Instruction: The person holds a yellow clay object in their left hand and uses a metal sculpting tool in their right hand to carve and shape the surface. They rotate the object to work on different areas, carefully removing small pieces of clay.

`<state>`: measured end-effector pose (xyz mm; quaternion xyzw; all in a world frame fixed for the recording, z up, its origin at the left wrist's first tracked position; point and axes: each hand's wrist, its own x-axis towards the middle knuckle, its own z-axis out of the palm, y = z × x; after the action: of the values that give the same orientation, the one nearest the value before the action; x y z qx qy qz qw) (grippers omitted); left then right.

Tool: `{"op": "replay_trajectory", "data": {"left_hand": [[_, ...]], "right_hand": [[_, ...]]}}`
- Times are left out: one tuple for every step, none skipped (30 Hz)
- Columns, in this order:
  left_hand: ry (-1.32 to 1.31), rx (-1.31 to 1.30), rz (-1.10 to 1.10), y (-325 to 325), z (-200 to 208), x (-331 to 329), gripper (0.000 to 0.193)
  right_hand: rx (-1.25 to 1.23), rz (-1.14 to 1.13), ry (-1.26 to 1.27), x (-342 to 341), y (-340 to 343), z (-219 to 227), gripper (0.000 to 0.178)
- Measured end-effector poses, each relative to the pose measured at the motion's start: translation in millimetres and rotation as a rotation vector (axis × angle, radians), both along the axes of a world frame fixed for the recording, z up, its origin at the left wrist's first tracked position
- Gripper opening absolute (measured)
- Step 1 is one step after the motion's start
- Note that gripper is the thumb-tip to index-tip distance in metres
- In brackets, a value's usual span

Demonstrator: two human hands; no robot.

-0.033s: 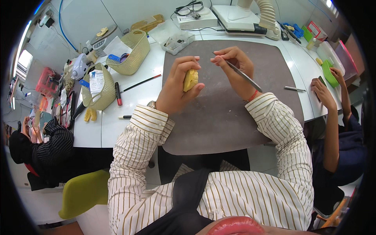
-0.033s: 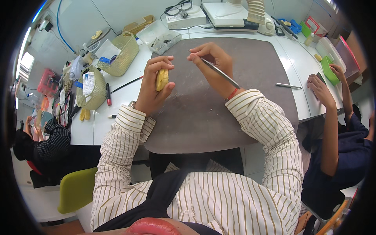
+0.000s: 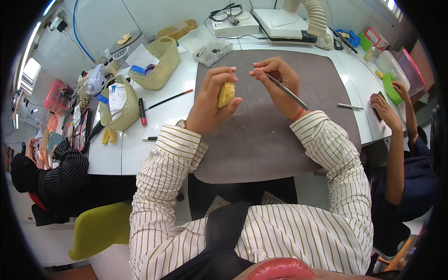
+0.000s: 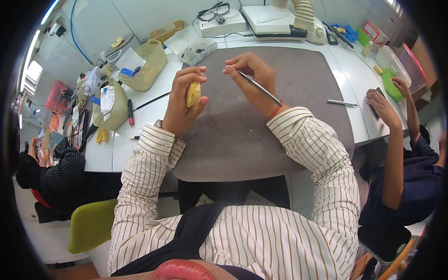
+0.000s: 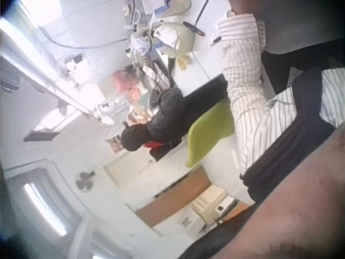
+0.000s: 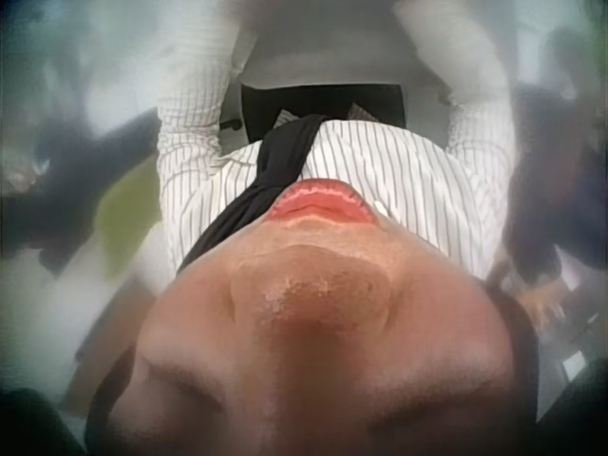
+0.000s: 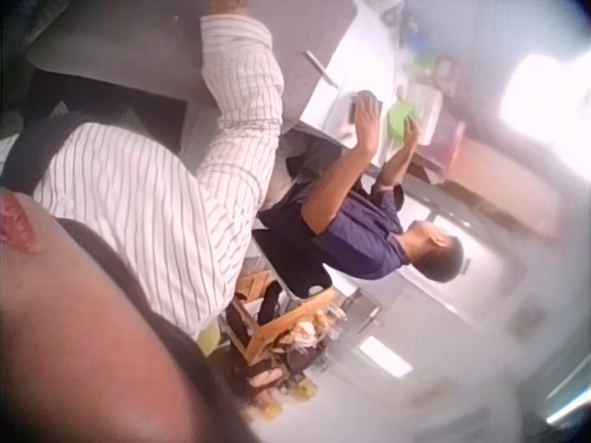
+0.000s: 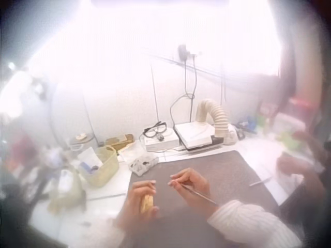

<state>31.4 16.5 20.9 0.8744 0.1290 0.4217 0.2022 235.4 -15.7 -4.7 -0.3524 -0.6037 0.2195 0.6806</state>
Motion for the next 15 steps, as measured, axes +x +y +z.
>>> {"op": "replay_trajectory", "data": {"left_hand": [[-0.016,0.017,0.015,0,2,2,0.036],[-0.032,0.033,0.029,0,4,5,0.032],[-0.039,0.057,0.034,2,6,8,0.031],[-0.040,0.075,0.046,5,8,4,0.031],[-0.041,0.093,0.056,9,10,0,0.030],[-0.050,0.105,0.072,13,11,-4,0.031],[-0.059,0.119,0.086,14,9,-5,0.031],[-0.069,0.134,0.098,15,8,-6,0.031],[-0.080,0.153,0.106,15,8,-7,0.031],[-0.089,0.165,0.113,17,6,-8,0.031],[-0.099,0.179,0.119,18,5,-8,0.031],[-0.104,0.187,0.120,19,4,-7,0.030],[-0.104,0.185,0.125,21,5,-7,0.030],[-0.104,0.185,0.129,23,8,-7,0.030],[-0.117,0.167,0.117,25,11,-6,0.030]], "right_hand": [[0.020,-0.017,-0.029,1,0,0,0.006],[0.038,-0.034,-0.057,3,1,0,0.006],[0.049,-0.061,-0.093,7,2,1,0.006],[0.055,-0.082,-0.122,5,5,1,0.006],[0.060,-0.104,-0.151,2,7,1,0.006],[0.043,-0.108,-0.151,-1,11,2,0.006],[0.028,-0.114,-0.151,-1,11,-1,0.006],[0.013,-0.122,-0.151,-1,11,-3,0.007],[0.010,-0.134,-0.195,0,12,-5,0.007],[0.001,-0.146,-0.239,2,13,-9,0.007],[-0.007,-0.158,-0.282,3,15,-12,0.008],[-0.001,-0.159,-0.281,4,15,-14,0.009],[-0.005,-0.154,-0.276,4,18,-16,0.010],[-0.008,-0.149,-0.271,4,21,-16,0.011],[-0.015,-0.136,-0.279,4,23,-15,0.011]]}}
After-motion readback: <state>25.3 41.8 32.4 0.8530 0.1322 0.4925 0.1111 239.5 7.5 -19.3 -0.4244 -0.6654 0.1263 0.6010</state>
